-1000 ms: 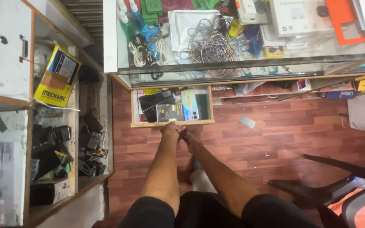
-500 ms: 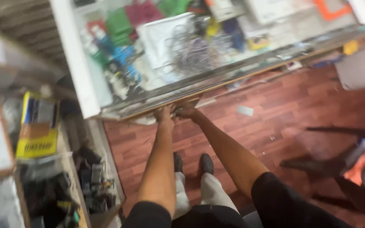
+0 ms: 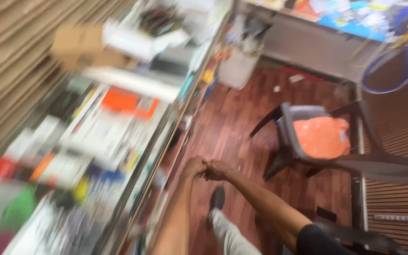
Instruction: The person handles small electronic parts and tools at a workbench, uses keys to open a drawer, and places a mobile phone onto a blue machine.
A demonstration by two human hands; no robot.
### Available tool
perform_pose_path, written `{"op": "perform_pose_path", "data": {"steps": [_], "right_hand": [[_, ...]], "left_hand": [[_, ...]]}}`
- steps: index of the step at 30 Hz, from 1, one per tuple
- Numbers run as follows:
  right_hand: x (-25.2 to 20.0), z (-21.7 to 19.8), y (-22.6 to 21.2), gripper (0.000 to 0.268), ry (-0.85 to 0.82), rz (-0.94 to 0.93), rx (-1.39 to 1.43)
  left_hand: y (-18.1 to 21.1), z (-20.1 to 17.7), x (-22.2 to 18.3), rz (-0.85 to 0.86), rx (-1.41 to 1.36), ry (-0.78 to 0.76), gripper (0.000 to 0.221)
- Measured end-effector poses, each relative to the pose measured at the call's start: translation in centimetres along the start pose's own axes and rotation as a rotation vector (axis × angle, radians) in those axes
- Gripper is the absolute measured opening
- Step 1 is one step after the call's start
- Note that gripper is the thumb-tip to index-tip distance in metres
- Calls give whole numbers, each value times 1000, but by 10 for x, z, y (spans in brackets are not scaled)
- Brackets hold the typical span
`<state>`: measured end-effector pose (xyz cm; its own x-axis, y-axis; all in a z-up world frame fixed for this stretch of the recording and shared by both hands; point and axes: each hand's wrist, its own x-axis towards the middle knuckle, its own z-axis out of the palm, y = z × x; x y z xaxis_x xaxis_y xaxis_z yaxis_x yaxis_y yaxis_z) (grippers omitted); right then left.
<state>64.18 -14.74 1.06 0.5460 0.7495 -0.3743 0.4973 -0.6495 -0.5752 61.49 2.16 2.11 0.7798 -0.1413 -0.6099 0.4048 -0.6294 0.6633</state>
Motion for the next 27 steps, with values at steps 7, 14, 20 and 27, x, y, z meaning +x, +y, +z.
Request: {"op": "perform_pose_path", "data": {"steps": [7, 14, 20, 27], "right_hand": [[-2, -255, 129, 15, 442, 142, -69], [32, -424, 289, 14, 752, 316, -132], [112, -521, 488, 24, 1027, 428, -340], [161, -663, 632, 24, 726, 757, -202]], "left_hand": [[266, -78, 194, 197, 209, 335, 21], [461, -131, 359, 590, 221, 269, 22], [580, -155, 572, 778, 280, 262, 21], [713, -198, 754, 744, 338, 45, 24]]}}
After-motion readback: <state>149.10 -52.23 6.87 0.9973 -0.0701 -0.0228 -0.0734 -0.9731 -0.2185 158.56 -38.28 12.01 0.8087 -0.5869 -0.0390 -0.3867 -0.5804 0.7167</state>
